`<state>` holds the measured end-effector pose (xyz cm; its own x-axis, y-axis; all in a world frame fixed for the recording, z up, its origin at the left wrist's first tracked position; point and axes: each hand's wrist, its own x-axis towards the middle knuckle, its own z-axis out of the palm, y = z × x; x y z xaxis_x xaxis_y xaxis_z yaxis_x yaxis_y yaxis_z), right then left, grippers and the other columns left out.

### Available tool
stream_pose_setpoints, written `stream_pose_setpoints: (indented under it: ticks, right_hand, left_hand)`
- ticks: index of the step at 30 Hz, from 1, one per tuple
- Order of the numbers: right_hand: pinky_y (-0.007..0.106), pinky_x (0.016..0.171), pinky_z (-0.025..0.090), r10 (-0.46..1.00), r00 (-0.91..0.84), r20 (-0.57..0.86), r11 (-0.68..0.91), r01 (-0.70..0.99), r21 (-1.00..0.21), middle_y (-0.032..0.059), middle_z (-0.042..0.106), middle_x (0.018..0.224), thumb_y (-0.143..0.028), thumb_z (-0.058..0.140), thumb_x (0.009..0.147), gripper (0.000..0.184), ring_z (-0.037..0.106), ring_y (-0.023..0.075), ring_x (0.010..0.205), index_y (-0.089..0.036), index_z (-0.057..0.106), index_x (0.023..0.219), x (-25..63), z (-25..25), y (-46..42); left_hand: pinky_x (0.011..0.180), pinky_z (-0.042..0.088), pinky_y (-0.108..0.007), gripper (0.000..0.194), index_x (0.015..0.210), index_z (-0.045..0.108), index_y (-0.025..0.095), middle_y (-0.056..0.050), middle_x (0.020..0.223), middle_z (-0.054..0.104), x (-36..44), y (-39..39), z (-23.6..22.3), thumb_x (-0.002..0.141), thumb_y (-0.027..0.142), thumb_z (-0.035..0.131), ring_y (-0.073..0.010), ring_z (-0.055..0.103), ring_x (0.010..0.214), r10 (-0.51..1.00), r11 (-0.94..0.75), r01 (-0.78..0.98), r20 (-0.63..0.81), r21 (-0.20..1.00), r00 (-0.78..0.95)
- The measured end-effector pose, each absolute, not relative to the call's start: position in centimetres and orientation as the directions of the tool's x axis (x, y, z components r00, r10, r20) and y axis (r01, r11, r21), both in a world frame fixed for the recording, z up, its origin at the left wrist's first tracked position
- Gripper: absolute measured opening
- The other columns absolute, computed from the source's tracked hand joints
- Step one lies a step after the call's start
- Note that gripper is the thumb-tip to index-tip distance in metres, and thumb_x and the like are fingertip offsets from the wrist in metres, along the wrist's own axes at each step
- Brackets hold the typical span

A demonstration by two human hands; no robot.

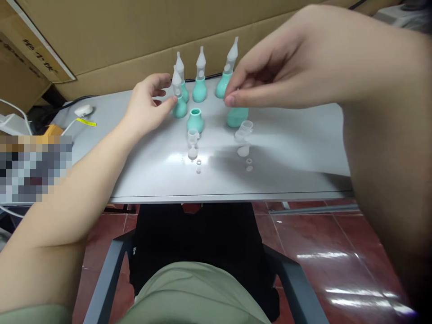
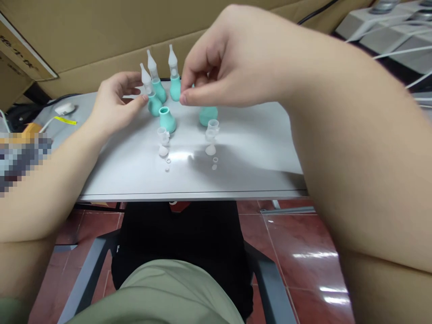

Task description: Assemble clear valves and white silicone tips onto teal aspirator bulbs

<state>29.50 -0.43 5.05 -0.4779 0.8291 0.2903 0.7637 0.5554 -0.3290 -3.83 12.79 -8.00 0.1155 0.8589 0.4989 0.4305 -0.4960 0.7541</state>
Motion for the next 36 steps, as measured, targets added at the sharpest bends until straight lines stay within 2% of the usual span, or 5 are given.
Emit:
stream_pose_setpoints:
  ticks: [14,19,26,31,36]
  right_hand:
    - [0.046,0.127,0.066,0.757,-0.468,0.456,0.642,0.664,-0.383,0.0152,0.089,0.159,-0.009,0.082,0.116,0.057,0.084,0.0265,0.128,-0.012,0.089,0.172,21.7,4.9,4.0]
    - [0.05,0.129,0.07,0.759,-0.517,0.396,0.647,0.667,-0.369,0.0141,0.098,0.138,-0.004,0.076,0.11,0.043,0.087,0.0295,0.12,-0.011,0.103,0.142,20.6,4.6,3.8]
    - [0.04,0.11,0.074,0.696,-0.412,0.588,0.706,0.538,-0.46,0.0056,0.097,0.126,-0.003,0.083,0.106,0.028,0.091,0.0257,0.116,-0.011,0.101,0.126,21.3,3.6,3.5]
    - [0.019,0.078,0.062,0.665,-0.226,0.712,0.747,0.189,-0.638,-0.0036,0.091,0.092,0.024,0.075,0.096,0.047,0.082,0.0088,0.085,-0.017,0.098,0.094,21.9,2.7,3.1]
    - [0.017,0.065,0.063,0.71,-0.171,0.683,0.678,-0.1,-0.729,-0.0078,0.084,0.074,0.034,0.067,0.089,0.061,0.08,0.007,0.068,-0.021,0.092,0.083,21.9,2.0,2.7]
  left_hand:
    - [0.1,0.065,-0.049,0.054,0.128,0.087,0.034,-0.008,0.117,0.095,-1.3,10.0,-6.7,0.075,0.038,0.092,-0.0367,0.088,0.114,0.799,-0.592,0.373,0.578,0.714,0.163]
    - [0.108,0.068,-0.054,0.027,0.098,0.084,0.037,-0.004,0.101,0.088,-1.2,8.9,-5.6,0.073,0.034,0.093,-0.0351,0.081,0.102,0.768,-0.624,0.401,0.62,0.671,0.158]
    - [0.1,0.071,-0.05,0.018,0.11,0.093,0.037,-0.003,0.113,0.093,-2.5,6.7,-3.8,0.092,0.036,0.097,-0.0327,0.087,0.106,0.661,-0.748,0.266,0.717,0.608,0.22]
    - [0.076,0.066,-0.045,0.057,0.114,0.092,0.029,-0.009,0.104,0.093,-3.1,6.8,-3.7,0.1,0.083,0.098,-0.0285,0.084,0.087,0.601,-0.798,0.269,0.692,0.539,0.4]
    - [0.067,0.059,-0.044,0.064,0.118,0.098,0.028,-0.007,0.093,0.089,-3.2,6.3,-3.5,0.104,0.09,0.094,-0.0241,0.073,0.072,0.581,-0.814,0.301,0.693,0.496,0.428]
